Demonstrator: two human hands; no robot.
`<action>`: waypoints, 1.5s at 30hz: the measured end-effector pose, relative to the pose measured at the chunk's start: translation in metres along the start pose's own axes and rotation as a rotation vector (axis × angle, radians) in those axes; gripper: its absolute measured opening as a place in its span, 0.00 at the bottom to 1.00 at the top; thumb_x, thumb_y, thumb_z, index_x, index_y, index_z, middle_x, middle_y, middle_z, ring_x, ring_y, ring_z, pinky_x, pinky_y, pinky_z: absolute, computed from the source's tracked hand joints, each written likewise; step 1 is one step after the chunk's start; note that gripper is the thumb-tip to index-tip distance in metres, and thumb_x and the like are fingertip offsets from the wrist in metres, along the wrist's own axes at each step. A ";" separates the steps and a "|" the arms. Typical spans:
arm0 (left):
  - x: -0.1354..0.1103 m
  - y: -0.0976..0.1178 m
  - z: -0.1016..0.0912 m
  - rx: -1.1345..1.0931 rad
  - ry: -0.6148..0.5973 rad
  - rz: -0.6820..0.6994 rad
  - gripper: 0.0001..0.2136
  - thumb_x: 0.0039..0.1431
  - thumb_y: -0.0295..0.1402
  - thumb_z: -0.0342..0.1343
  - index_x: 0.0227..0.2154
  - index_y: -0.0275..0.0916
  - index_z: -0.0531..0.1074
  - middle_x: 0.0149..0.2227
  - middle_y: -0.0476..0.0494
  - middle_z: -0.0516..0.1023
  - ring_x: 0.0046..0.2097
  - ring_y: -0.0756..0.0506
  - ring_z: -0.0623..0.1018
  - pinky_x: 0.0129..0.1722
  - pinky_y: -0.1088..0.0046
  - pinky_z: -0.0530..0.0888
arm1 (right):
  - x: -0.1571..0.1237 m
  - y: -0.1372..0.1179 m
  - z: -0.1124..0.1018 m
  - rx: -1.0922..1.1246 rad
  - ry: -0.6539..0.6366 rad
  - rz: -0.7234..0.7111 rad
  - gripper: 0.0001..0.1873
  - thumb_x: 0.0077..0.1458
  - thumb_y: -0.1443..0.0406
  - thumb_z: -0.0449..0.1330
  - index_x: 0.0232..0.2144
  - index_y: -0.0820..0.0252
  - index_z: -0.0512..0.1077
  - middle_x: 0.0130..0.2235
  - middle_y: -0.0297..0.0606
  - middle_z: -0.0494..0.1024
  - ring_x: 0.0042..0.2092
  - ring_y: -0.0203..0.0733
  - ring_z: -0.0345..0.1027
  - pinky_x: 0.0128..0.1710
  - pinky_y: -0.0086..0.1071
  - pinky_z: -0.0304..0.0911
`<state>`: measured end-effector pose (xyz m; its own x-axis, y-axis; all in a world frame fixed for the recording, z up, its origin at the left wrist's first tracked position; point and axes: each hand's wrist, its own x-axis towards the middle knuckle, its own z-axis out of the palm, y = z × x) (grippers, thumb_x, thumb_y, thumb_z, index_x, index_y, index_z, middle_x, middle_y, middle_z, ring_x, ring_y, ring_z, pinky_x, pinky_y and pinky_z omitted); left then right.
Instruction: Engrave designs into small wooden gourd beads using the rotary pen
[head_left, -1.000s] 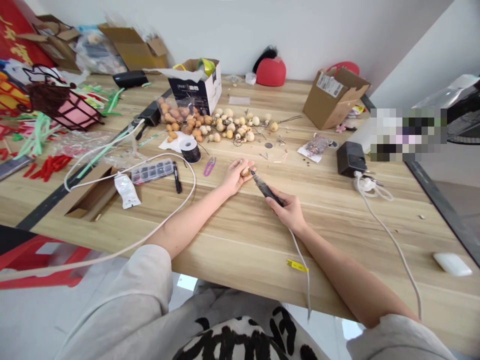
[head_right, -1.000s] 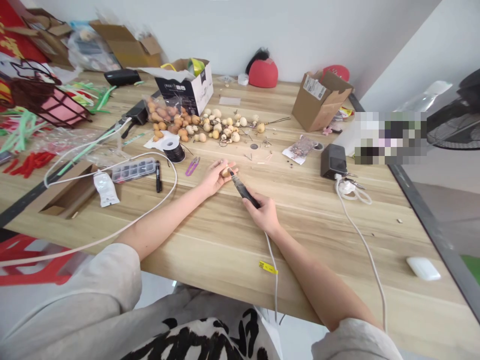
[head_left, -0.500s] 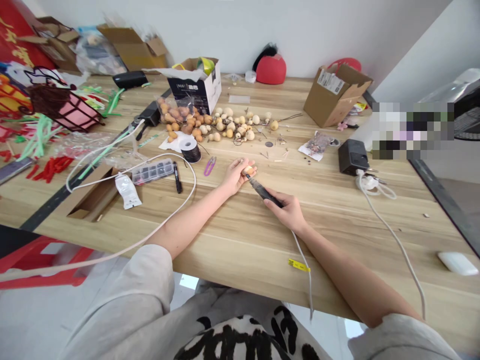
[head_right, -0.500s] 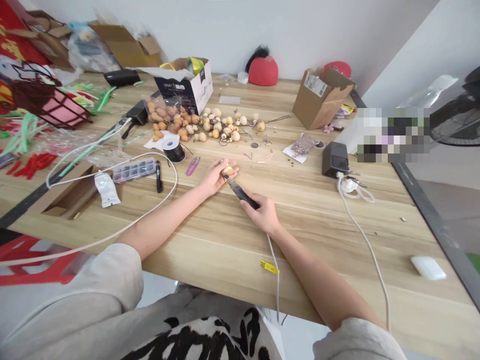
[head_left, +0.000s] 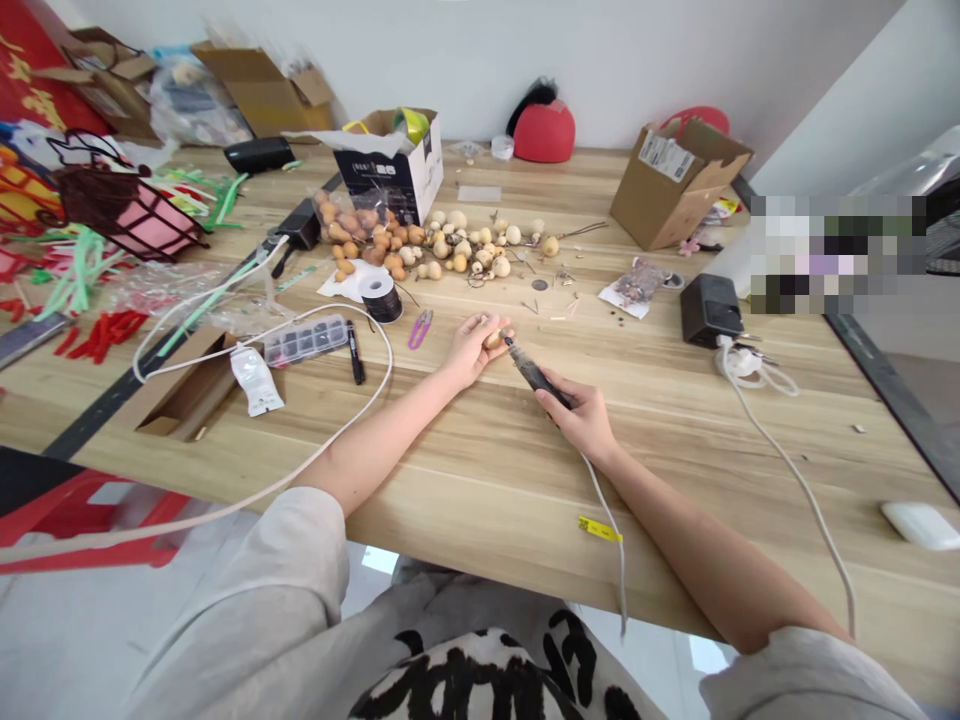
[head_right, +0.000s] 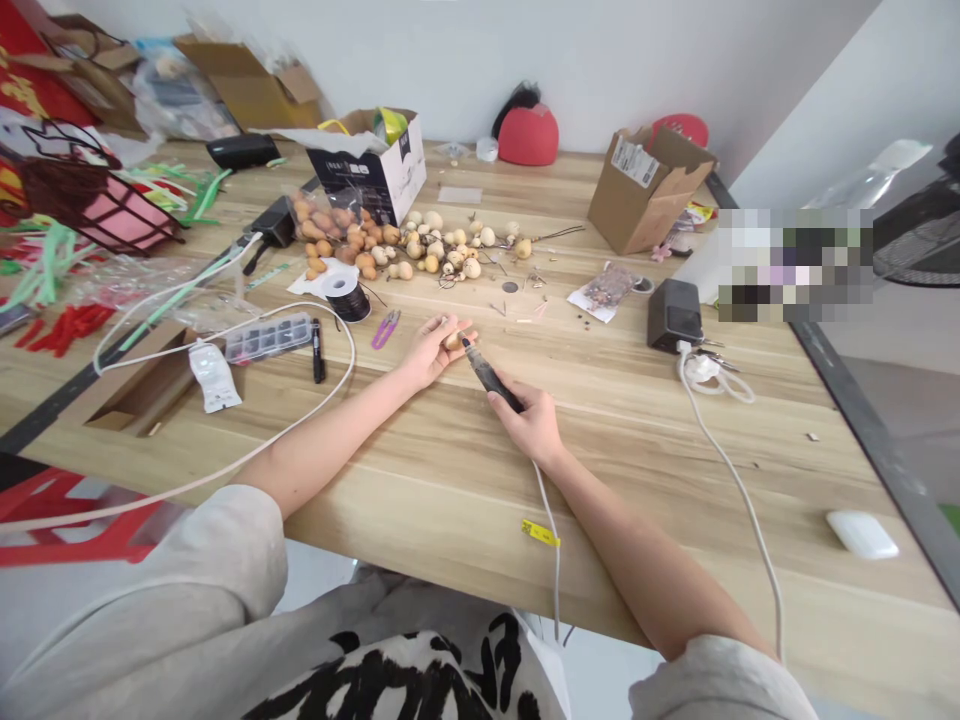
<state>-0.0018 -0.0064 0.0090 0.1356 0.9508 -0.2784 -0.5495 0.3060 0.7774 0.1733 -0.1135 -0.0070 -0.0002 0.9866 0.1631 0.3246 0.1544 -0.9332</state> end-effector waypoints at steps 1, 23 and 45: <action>0.000 0.000 0.000 -0.001 0.002 0.001 0.07 0.60 0.29 0.61 0.31 0.37 0.67 0.39 0.45 0.81 0.43 0.48 0.83 0.59 0.57 0.73 | 0.000 0.000 0.000 0.002 -0.008 -0.007 0.23 0.54 0.57 0.62 0.50 0.60 0.80 0.48 0.40 0.84 0.53 0.56 0.77 0.55 0.47 0.71; -0.002 0.002 0.001 -0.007 0.007 0.000 0.08 0.59 0.30 0.62 0.31 0.37 0.67 0.40 0.45 0.81 0.44 0.47 0.83 0.59 0.57 0.72 | 0.002 0.001 -0.001 0.009 -0.021 -0.001 0.25 0.54 0.56 0.61 0.51 0.61 0.79 0.45 0.39 0.85 0.48 0.54 0.79 0.50 0.44 0.74; -0.001 0.002 0.001 -0.014 -0.012 0.002 0.07 0.59 0.29 0.61 0.31 0.37 0.67 0.40 0.47 0.81 0.41 0.50 0.82 0.60 0.58 0.72 | 0.000 0.000 0.000 0.026 0.014 0.087 0.31 0.54 0.53 0.60 0.54 0.68 0.77 0.27 0.36 0.80 0.22 0.39 0.69 0.24 0.34 0.68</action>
<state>-0.0024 -0.0071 0.0111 0.1441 0.9521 -0.2697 -0.5610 0.3031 0.7703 0.1733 -0.1130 -0.0071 0.0402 0.9956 0.0852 0.2984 0.0694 -0.9519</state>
